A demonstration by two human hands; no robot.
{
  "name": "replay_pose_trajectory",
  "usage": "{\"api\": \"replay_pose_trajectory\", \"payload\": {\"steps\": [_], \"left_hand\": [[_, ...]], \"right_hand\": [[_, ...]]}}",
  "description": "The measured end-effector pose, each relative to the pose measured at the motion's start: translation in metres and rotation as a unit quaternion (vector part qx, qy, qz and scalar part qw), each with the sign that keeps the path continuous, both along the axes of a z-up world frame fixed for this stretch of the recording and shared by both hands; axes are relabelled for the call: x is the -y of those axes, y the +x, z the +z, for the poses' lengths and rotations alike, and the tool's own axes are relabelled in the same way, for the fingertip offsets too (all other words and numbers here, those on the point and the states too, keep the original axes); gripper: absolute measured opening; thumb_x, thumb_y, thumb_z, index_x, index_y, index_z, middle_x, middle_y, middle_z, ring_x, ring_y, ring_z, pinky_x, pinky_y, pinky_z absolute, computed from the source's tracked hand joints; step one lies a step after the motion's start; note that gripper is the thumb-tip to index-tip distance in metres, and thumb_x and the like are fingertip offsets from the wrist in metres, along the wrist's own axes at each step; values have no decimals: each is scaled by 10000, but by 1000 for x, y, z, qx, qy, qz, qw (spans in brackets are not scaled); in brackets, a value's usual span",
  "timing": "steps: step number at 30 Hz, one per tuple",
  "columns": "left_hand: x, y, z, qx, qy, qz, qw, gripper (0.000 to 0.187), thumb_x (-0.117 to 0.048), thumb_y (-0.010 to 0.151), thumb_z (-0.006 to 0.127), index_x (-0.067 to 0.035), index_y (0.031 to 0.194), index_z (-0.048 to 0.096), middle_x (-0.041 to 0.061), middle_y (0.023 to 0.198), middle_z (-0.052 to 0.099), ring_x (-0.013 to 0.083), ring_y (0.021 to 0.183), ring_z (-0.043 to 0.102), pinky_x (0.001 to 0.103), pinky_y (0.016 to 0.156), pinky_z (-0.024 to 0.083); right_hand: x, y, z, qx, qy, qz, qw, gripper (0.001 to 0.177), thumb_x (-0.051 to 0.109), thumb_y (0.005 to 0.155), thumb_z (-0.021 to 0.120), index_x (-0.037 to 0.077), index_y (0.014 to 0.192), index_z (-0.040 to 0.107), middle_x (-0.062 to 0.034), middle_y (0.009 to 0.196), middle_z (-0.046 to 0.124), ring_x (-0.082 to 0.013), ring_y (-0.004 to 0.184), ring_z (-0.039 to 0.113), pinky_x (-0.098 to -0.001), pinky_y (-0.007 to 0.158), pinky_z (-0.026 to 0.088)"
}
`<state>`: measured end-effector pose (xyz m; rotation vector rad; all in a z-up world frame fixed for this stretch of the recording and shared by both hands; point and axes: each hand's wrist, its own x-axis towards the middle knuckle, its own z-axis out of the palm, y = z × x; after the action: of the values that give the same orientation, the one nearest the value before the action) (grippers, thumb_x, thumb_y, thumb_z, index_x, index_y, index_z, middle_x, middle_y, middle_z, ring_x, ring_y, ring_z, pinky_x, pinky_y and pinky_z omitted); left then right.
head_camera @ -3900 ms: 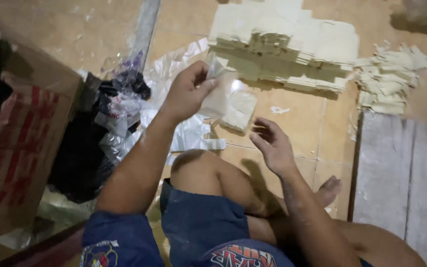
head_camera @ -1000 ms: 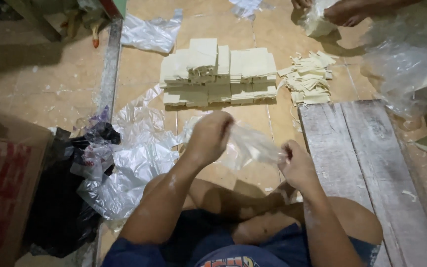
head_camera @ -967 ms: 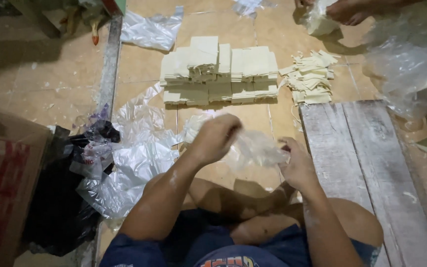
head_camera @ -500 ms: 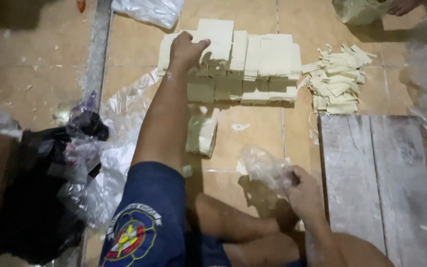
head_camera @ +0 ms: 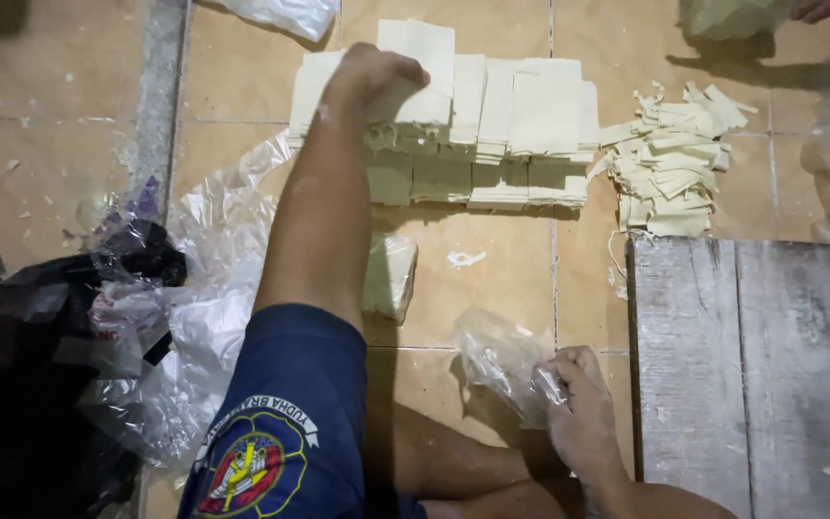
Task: The person packages stacks of thin dough sheets by placing them into clear plastic bags and tying them closed.
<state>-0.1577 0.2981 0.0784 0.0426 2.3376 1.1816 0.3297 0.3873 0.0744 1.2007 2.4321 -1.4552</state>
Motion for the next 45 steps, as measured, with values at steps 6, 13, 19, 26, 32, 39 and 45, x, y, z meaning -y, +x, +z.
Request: {"api": "replay_pose_trajectory", "payload": {"steps": [6,13,19,26,32,39,45], "left_hand": [[30,46,-1,-84,362,-54,927,548,22,685,763,-6,1204,589,122,1066,714,219,920,721,300,825,628],[101,175,34,-55,579,35,813,699,-43,694,914,-76,1297,564,120,1164,725,258,1031,728,453,918,604],[138,284,-50,180,725,110,656,442,-278,911,630,-235,1351,635,54,1314,721,288,1214,696,600,1168,480],[99,382,46,-88,645,-69,756,777,-68,681,892,-105,1309,436,179,1238,620,266,1118,662,381,940,547],[79,409,65,-258,480,-307,780,675,-63,697,856,-132,1306,573,252,1270,674,489,1144,672,562,912,557],[59,392,57,-142,-13,-501,853,564,-152,744,683,-155,1293,552,233,1063,738,504,1051,695,591,892,544],[66,367,16,-63,154,-187,968,513,-129,858,696,90,1316,623,350,1410,568,475,1421,434,548,1264,184]], "right_hand": [[-9,4,2,-56,-119,-105,986,294,45,1003,576,75,1285,653,-96,919,655,-178,687,596,-303,610,503],[-47,8,-74,19,23,-42,999,160,165,831,807,231,961,740,-34,916,781,-276,967,742,-407,898,530],[-19,10,17,-44,73,-9,996,49,89,883,660,41,878,653,-164,688,615,-343,714,691,-421,753,520],[-20,20,37,-124,11,-44,991,219,469,991,692,267,975,775,6,515,580,-140,482,644,-278,594,523],[-4,23,87,-213,-81,-106,968,246,287,1045,564,104,1059,727,-117,812,667,-228,807,688,-354,759,523],[-2,33,64,14,99,-6,995,455,557,1076,498,172,1031,735,-188,927,715,-443,1057,665,-532,916,501],[22,40,36,-213,411,167,870,280,324,1053,594,144,841,558,-80,728,522,-333,742,637,-455,688,504]]}}
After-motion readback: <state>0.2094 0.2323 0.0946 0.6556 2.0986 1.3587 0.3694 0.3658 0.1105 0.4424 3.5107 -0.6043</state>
